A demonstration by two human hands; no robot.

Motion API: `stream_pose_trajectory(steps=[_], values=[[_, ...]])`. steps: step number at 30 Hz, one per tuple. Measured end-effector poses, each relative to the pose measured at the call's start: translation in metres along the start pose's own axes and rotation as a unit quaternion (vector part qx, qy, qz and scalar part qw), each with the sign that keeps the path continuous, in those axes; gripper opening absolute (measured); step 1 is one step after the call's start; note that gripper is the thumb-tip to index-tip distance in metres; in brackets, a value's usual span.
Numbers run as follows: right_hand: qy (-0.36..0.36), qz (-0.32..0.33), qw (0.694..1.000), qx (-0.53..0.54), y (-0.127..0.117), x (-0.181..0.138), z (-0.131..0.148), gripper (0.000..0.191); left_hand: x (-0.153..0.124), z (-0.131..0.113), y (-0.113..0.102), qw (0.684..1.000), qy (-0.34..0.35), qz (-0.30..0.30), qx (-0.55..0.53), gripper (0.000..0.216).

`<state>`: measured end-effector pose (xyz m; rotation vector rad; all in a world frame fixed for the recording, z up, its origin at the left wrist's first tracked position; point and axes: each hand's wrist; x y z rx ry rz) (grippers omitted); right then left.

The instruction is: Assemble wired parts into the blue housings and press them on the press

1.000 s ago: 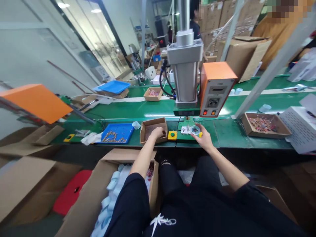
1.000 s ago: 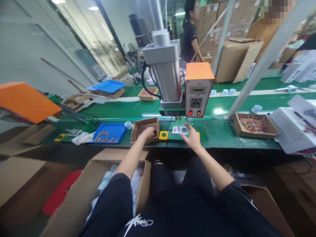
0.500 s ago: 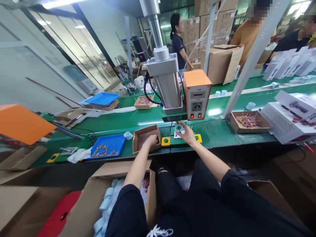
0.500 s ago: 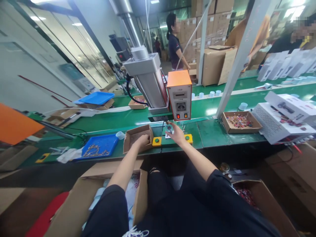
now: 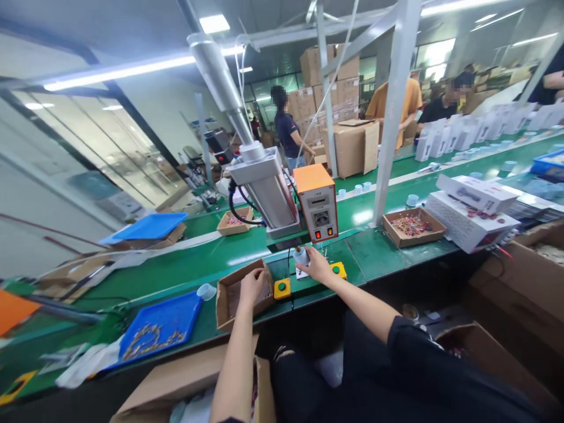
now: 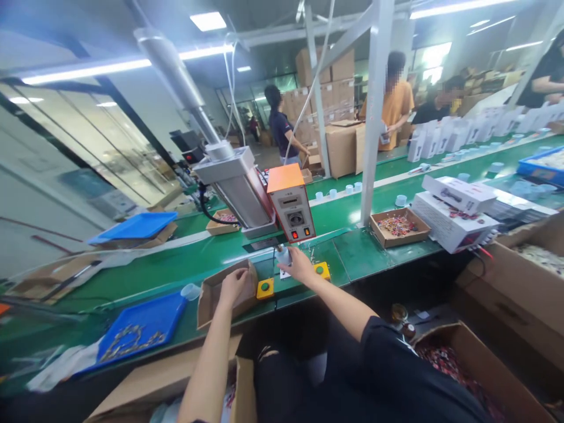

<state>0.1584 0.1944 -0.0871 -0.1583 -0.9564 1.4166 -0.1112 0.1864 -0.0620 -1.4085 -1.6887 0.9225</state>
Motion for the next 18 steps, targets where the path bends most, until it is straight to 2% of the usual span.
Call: stream_pose_trajectory(steps=[3, 6, 10, 13, 16, 18], values=[[0.008, -0.019, 1.000, -0.004, 0.002, -0.008, -0.003, 0.057, -0.015, -0.009, 0.012, 0.999, 0.028, 0.004, -0.040, 0.034], [0.014, -0.016, 1.000, -0.017, 0.003, -0.008, -0.005, 0.053, -0.024, -0.010, 0.020, 0.998, 0.024, 0.003, -0.061, 0.032], [0.003, 0.006, 0.999, -0.043, 0.002, -0.005, -0.007, 0.054, -0.022, 0.006, 0.007, 0.997, -0.014, -0.018, -0.069, 0.035], [-0.014, 0.007, 0.998, -0.054, -0.007, -0.018, -0.014, 0.054, -0.023, 0.019, -0.009, 0.997, -0.012, -0.006, -0.078, 0.028], [-0.016, -0.029, 0.998, -0.058, -0.022, -0.045, -0.033, 0.047, -0.035, 0.023, -0.014, 0.996, 0.015, 0.026, -0.084, 0.025], [-0.009, -0.059, 0.996, -0.059, -0.029, -0.063, -0.051, 0.037, -0.047, 0.020, -0.007, 0.995, 0.032, 0.049, -0.080, 0.028]])
Point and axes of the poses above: each hand's wrist, its own x-axis towards the middle knuckle, its own y-axis out of the palm, z = x × y
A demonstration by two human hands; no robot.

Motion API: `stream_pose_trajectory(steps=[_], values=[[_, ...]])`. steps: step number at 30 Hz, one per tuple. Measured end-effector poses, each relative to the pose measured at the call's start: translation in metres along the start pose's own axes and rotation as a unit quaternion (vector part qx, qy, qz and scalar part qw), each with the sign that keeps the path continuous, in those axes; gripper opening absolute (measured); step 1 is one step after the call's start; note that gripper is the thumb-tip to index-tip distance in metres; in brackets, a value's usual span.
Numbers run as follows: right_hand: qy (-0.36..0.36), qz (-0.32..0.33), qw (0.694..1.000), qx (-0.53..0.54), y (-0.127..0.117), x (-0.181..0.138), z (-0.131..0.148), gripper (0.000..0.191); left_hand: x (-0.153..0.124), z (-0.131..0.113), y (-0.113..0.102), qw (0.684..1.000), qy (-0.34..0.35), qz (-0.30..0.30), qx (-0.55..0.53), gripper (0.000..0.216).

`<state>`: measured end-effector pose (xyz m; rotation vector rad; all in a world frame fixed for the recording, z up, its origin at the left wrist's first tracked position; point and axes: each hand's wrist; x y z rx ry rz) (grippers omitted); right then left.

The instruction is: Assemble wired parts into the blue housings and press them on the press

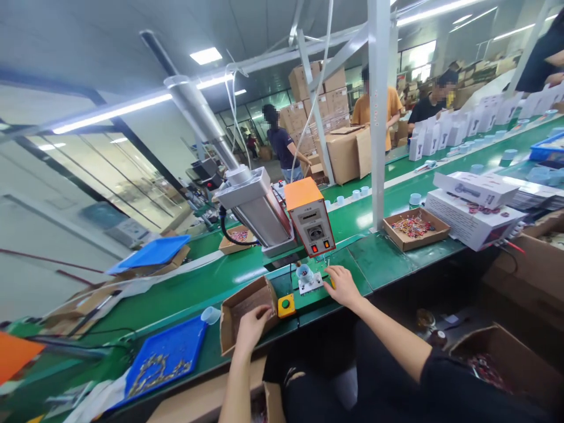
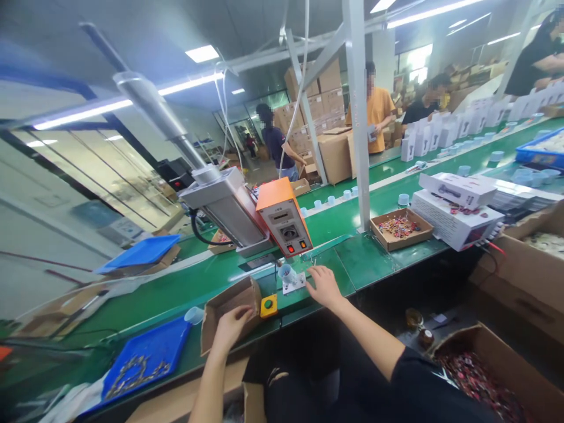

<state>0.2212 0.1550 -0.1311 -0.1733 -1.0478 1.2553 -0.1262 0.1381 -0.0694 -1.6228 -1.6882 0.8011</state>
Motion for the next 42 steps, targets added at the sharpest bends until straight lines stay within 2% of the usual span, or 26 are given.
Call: stream_pose_trajectory(steps=[3, 7, 11, 16, 19, 22, 26, 30, 33, 42], values=[[0.000, -0.029, 1.000, 0.003, -0.001, -0.021, -0.026, 0.025, -0.013, -0.007, 0.025, 0.999, 0.039, 0.000, 0.007, 0.029], [-0.014, -0.061, 0.998, 0.006, 0.009, -0.034, -0.043, 0.022, -0.023, -0.012, 0.061, 0.994, 0.071, -0.057, 0.060, 0.027], [-0.035, -0.080, 0.996, 0.009, 0.017, -0.037, -0.046, 0.017, -0.027, -0.009, 0.074, 0.985, 0.062, -0.081, 0.136, 0.033], [-0.027, -0.082, 0.996, 0.013, 0.017, -0.038, -0.045, 0.015, -0.024, -0.022, 0.070, 0.965, 0.106, -0.057, 0.234, 0.033], [-0.013, -0.085, 0.996, 0.021, 0.015, -0.039, -0.043, 0.014, -0.017, -0.040, 0.067, 0.959, 0.062, -0.025, 0.274, 0.035], [-0.009, -0.088, 0.996, 0.031, 0.012, -0.040, -0.042, 0.011, -0.002, -0.059, 0.062, 0.961, 0.037, -0.019, 0.274, 0.034], [-0.014, -0.086, 0.995, 0.040, 0.010, -0.042, -0.042, 0.009, 0.027, -0.086, 0.047, 0.969, 0.073, -0.035, 0.234, 0.031], [-0.016, -0.086, 0.995, 0.044, 0.009, -0.042, -0.043, 0.010, 0.052, -0.109, 0.031, 0.990, 0.114, -0.030, 0.075, 0.032], [-0.017, -0.087, 0.995, 0.047, 0.009, -0.042, -0.043, 0.012, 0.062, -0.115, 0.027, 0.995, 0.093, -0.001, 0.028, 0.034], [-0.022, -0.093, 0.994, 0.046, 0.009, -0.041, -0.043, 0.013, 0.077, -0.121, 0.024, 0.994, 0.082, 0.071, 0.015, 0.026]])
Point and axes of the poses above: each hand's wrist, its own x-axis towards the middle knuckle, its own y-axis out of the palm, z = x × y
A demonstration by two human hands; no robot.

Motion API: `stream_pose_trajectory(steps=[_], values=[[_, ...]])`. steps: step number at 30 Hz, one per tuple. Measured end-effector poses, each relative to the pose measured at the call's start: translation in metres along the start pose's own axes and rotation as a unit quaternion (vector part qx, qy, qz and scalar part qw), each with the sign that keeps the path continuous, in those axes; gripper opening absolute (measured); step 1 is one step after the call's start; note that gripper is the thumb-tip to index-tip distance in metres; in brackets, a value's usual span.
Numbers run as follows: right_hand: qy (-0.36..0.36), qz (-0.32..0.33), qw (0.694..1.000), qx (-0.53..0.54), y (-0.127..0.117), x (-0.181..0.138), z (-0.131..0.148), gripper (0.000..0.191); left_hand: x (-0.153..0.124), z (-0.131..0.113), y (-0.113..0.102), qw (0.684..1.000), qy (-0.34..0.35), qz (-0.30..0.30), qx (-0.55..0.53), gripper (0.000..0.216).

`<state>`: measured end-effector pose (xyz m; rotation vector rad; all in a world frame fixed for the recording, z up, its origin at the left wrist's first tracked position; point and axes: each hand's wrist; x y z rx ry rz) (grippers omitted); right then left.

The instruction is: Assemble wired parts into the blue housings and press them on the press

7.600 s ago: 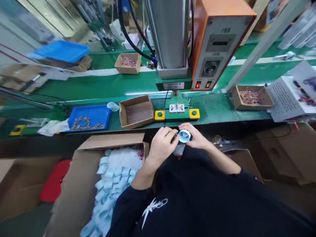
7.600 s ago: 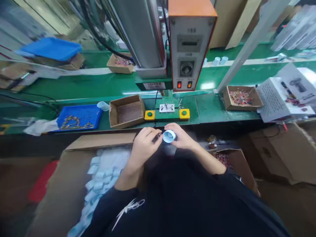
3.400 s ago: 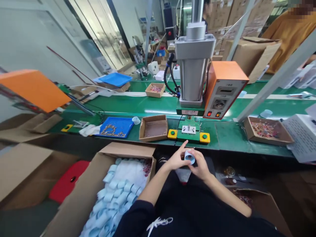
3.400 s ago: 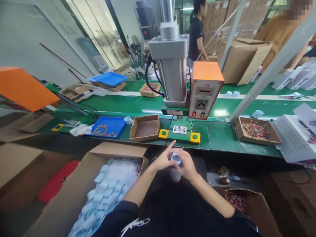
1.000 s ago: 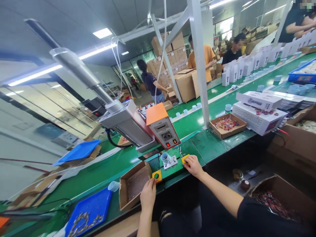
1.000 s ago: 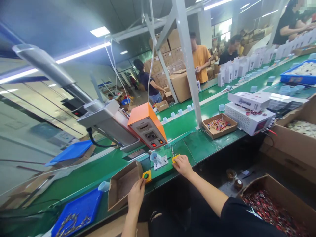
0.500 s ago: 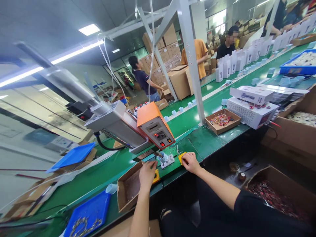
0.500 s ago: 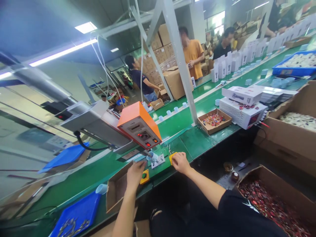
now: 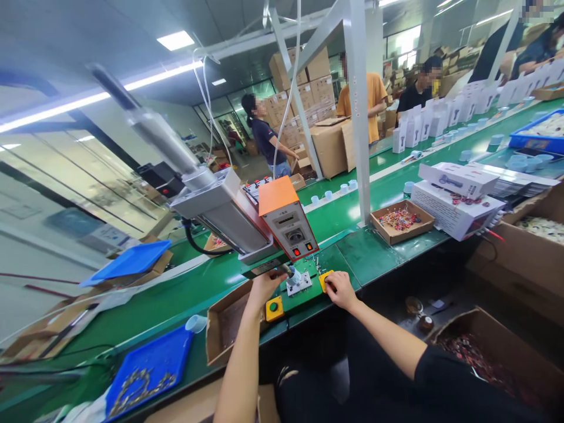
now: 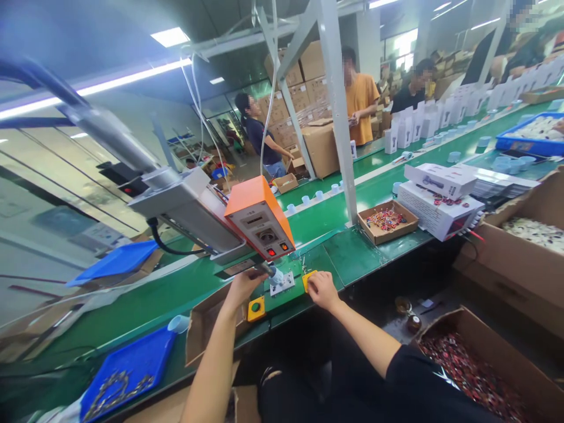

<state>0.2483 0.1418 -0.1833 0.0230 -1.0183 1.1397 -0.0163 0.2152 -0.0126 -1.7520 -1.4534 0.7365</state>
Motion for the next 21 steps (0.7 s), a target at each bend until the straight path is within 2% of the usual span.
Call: stream_pose_trajectory(steps=[5, 13, 18, 21], values=[[-0.007, -0.004, 1.000, -0.001, -0.001, 0.001, 0.000, 0.012, 0.012, -0.009, -0.001, 1.000, 0.005, 0.013, 0.021, 0.020], [-0.026, -0.018, 0.999, -0.009, 0.000, 0.002, -0.001, 0.011, 0.019, -0.020, 0.015, 0.997, 0.009, 0.028, 0.065, 0.014], [-0.041, -0.028, 0.999, -0.009, 0.000, 0.001, -0.001, 0.011, 0.017, -0.020, 0.012, 0.999, 0.001, -0.005, 0.050, 0.014], [-0.046, -0.042, 0.998, -0.013, -0.001, 0.000, 0.001, 0.011, -0.012, -0.007, 0.017, 0.997, -0.008, -0.064, 0.042, 0.028]])
Point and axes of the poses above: each hand's wrist, its own x-axis towards the middle knuckle, its own y-axis out of the palm, z = x × y
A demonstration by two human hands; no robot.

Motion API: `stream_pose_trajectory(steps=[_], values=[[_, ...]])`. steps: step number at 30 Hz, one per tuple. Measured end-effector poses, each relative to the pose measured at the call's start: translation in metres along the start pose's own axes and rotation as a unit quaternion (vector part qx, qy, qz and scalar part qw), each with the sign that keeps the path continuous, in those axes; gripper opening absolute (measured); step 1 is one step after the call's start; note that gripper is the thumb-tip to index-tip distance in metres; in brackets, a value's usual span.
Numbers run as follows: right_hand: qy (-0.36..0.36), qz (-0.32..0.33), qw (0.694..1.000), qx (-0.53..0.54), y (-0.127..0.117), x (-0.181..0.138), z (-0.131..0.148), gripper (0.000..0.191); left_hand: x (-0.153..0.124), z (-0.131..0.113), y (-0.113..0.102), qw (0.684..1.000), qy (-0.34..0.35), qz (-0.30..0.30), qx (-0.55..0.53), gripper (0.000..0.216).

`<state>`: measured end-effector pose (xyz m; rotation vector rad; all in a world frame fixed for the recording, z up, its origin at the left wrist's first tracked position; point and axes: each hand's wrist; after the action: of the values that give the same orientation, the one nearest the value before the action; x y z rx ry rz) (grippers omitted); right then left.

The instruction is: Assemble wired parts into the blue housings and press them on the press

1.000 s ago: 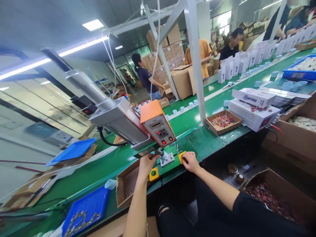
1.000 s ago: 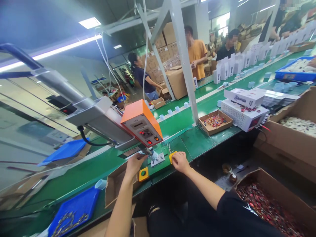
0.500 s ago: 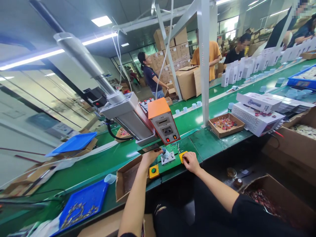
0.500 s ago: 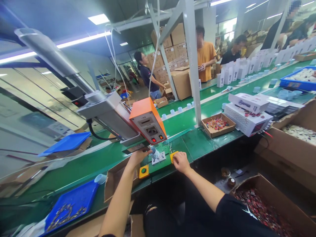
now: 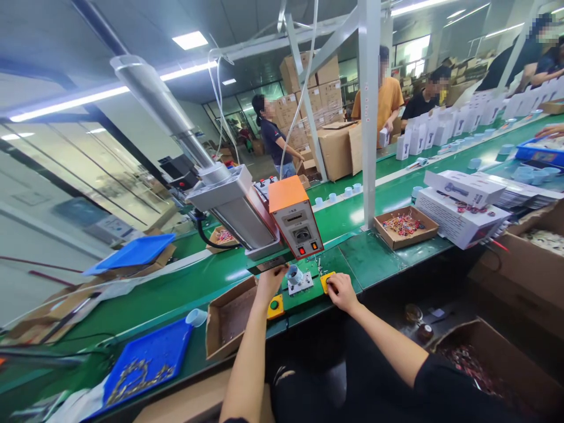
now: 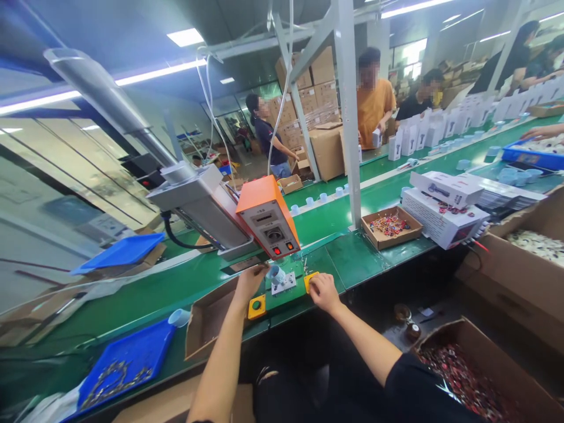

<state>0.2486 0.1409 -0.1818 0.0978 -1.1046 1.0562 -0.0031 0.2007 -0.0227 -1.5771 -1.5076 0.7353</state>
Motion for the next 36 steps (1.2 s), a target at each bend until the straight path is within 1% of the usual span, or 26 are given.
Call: stream_pose_trajectory(steps=[3, 4, 5, 6, 7, 8, 9, 11, 13, 14, 15, 17, 19, 21, 22, 23, 24, 25, 26, 27, 28, 29, 31, 32, 34, 36], values=[[0.002, -0.021, 1.000, -0.015, 0.000, 0.005, 0.003, 0.011, -0.047, 0.024, 0.012, 0.994, -0.027, -0.104, 0.036, 0.040], [0.004, -0.024, 0.999, -0.021, 0.000, 0.008, 0.004, 0.011, -0.062, 0.032, 0.018, 0.987, -0.027, -0.142, 0.069, 0.040], [0.007, -0.023, 0.999, -0.025, 0.000, 0.011, 0.005, 0.010, -0.075, 0.038, 0.022, 0.981, -0.018, -0.162, 0.109, 0.039], [0.011, -0.018, 0.999, -0.027, -0.001, 0.015, 0.005, 0.009, -0.087, 0.042, 0.026, 0.975, 0.000, -0.166, 0.150, 0.038], [0.017, -0.007, 0.999, -0.028, -0.003, 0.018, 0.006, 0.009, -0.097, 0.043, 0.029, 0.971, 0.018, -0.154, 0.184, 0.037], [0.025, 0.009, 0.999, -0.026, -0.005, 0.020, 0.008, 0.010, -0.105, 0.041, 0.031, 0.969, 0.036, -0.125, 0.209, 0.037], [0.033, 0.030, 0.999, -0.022, -0.008, 0.022, 0.009, 0.012, -0.111, 0.039, 0.032, 0.972, 0.040, -0.100, 0.211, 0.036], [0.046, 0.086, 0.995, -0.008, -0.011, 0.025, 0.013, 0.016, -0.118, 0.039, 0.032, 0.979, 0.005, -0.075, 0.187, 0.030], [0.042, 0.161, 0.986, 0.016, -0.008, 0.031, 0.015, 0.018, -0.120, 0.048, 0.032, 0.985, -0.038, -0.059, 0.157, 0.035], [0.037, 0.198, 0.979, 0.026, -0.004, 0.034, 0.016, 0.019, -0.120, 0.054, 0.032, 0.987, -0.046, -0.054, 0.143, 0.039], [0.040, 0.217, 0.975, 0.024, 0.001, 0.036, 0.015, 0.021, -0.117, 0.060, 0.033, 0.989, -0.019, -0.056, 0.137, 0.042], [0.067, 0.191, 0.979, -0.019, 0.011, 0.039, 0.013, 0.022, -0.107, 0.068, 0.036, 0.988, 0.018, -0.077, 0.136, 0.041], [0.095, 0.142, 0.984, -0.061, 0.017, 0.039, 0.010, 0.023, -0.094, 0.070, 0.041, 0.986, 0.012, -0.097, 0.135, 0.043], [0.105, 0.119, 0.984, -0.083, 0.015, 0.037, 0.007, 0.024, -0.093, 0.073, 0.045, 0.986, 0.023, -0.115, 0.119, 0.042], [0.105, 0.120, 0.983, -0.088, 0.011, 0.036, 0.007, 0.026, -0.101, 0.077, 0.046, 0.987, 0.042, -0.122, 0.100, 0.041], [0.102, 0.127, 0.983, -0.087, 0.005, 0.034, 0.007, 0.030, -0.117, 0.084, 0.048, 0.987, 0.058, -0.130, 0.074, 0.041], [0.101, 0.138, 0.982, -0.080, -0.002, 0.033, 0.008, 0.034, -0.139, 0.094, 0.049, 0.988, 0.060, -0.137, 0.044, 0.039], [0.104, 0.152, 0.981, -0.068, -0.011, 0.031, 0.009, 0.039, -0.167, 0.108, 0.050, 0.989, 0.037, -0.143, 0.014, 0.037], [0.110, 0.169, 0.978, -0.052, -0.021, 0.029, 0.011, 0.043, -0.198, 0.126, 0.051, 0.989, -0.031, -0.146, -0.010, 0.033], [0.121, 0.185, 0.975, -0.037, -0.029, 0.028, 0.012, 0.047, -0.232, 0.147, 0.052, 0.979, -0.143, -0.142, -0.019, 0.031], [0.137, 0.201, 0.970, -0.027, -0.036, 0.027, 0.013, 0.050, -0.266, 0.169, 0.053, 0.952, -0.275, -0.136, -0.019, 0.030], [0.157, 0.209, 0.965, -0.019, -0.041, 0.027, 0.014, 0.052, -0.298, 0.191, 0.054, 0.927, -0.349, -0.137, -0.011, 0.033], [0.198, 0.196, 0.960, 0.007, -0.040, 0.035, 0.013, 0.062, -0.350, 0.234, 0.055, 0.887, -0.441, -0.135, 0.005, 0.039], [0.211, 0.182, 0.960, 0.031, -0.033, 0.042, 0.013, 0.070, -0.369, 0.252, 0.055, 0.872, -0.471, -0.132, 0.015, 0.041], [0.210, 0.165, 0.959, 0.096, -0.010, 0.062, 0.014, 0.092, -0.390, 0.283, 0.057, 0.849, -0.514, -0.119, 0.035, 0.047], [0.186, 0.183, 0.955, 0.143, 0.021, 0.086, 0.020, 0.112, -0.395, 0.307, 0.059, 0.835, -0.540, -0.095, 0.047, 0.057]])
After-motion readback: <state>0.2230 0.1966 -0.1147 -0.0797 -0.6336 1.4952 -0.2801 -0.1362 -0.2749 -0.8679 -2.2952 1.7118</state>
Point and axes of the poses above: each hand's wrist, its own x-axis towards the middle knuckle, its own y-axis out of the palm, z = x × y
